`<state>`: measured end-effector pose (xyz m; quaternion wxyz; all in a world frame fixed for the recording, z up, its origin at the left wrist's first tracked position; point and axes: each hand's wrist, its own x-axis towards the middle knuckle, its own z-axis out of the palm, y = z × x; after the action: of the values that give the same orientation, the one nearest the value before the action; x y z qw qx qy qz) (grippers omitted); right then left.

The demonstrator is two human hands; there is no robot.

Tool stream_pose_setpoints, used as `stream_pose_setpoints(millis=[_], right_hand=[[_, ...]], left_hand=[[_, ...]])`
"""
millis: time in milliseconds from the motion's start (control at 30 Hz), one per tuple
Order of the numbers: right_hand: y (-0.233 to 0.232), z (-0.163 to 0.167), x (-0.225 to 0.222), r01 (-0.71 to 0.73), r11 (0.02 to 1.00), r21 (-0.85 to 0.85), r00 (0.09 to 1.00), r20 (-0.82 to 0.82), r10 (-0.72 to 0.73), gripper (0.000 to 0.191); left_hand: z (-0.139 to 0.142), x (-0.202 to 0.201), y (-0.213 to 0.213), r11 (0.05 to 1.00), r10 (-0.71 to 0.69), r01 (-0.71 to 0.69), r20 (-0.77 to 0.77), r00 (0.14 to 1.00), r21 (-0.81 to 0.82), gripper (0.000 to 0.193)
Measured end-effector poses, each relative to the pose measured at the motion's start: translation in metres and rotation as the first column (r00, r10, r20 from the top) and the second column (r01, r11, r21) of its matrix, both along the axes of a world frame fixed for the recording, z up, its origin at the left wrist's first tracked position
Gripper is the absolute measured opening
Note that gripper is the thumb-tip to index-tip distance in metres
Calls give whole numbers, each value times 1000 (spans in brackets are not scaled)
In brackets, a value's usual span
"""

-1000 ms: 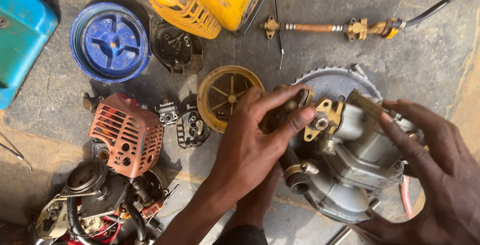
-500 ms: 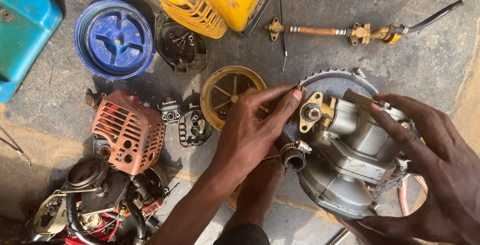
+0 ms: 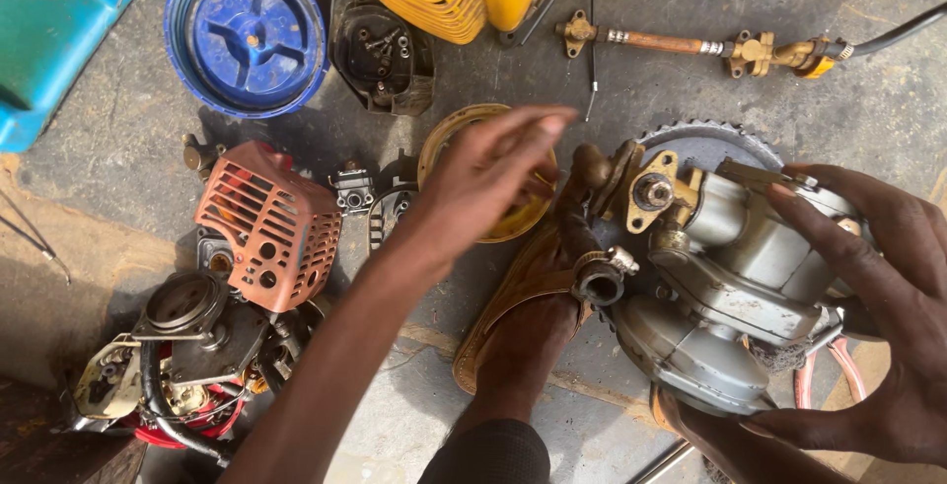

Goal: The person assembles parts of a pressure washer pump by hand and using a T-handle wrench, fitting small metal components together and then tightening the main shaft.

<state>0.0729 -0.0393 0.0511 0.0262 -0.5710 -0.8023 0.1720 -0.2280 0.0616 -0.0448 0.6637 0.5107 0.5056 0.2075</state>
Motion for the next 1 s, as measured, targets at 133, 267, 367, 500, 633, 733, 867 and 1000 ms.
stream_pose_setpoints(millis=[133, 267, 367, 500, 633, 733, 867, 1000], right_hand=[[1, -2, -1, 38, 996, -79, 999, 11, -37, 159], [-2, -1, -3, 82, 993, -87, 996, -17, -84, 153], [-2, 1, -1, 85, 989, -119, 994, -59, -93, 149], [2, 3, 6, 0, 994, -106, 996, -84, -9, 145], [4, 2, 9, 8, 990, -140, 997, -80, -19, 144], [3, 2, 8, -4, 991, -131, 998, -69, -5, 142], [4, 3, 6, -36, 993, -114, 994, -107, 24, 137], [4, 4, 9, -47, 990, -136, 992, -126, 30, 128]], left_hand=[[-47, -17, 1, 993, -100, 115, -346, 933, 23, 24], [-90, -4, 4, 609, -74, 560, -663, 745, 562, 48], [-103, 16, 14, 304, 4, 828, -870, 493, 471, 16], [-101, 31, 23, 179, 98, 936, -952, 291, 304, 11], [-102, 24, 25, 146, 92, 973, -982, 166, 178, 7], [-111, 15, 27, 96, 103, 981, -982, 161, 170, 6], [-121, 7, 33, -41, 200, 983, -963, 183, 178, 18], [-109, 0, 42, -101, 112, 967, -963, 244, 233, 35]])
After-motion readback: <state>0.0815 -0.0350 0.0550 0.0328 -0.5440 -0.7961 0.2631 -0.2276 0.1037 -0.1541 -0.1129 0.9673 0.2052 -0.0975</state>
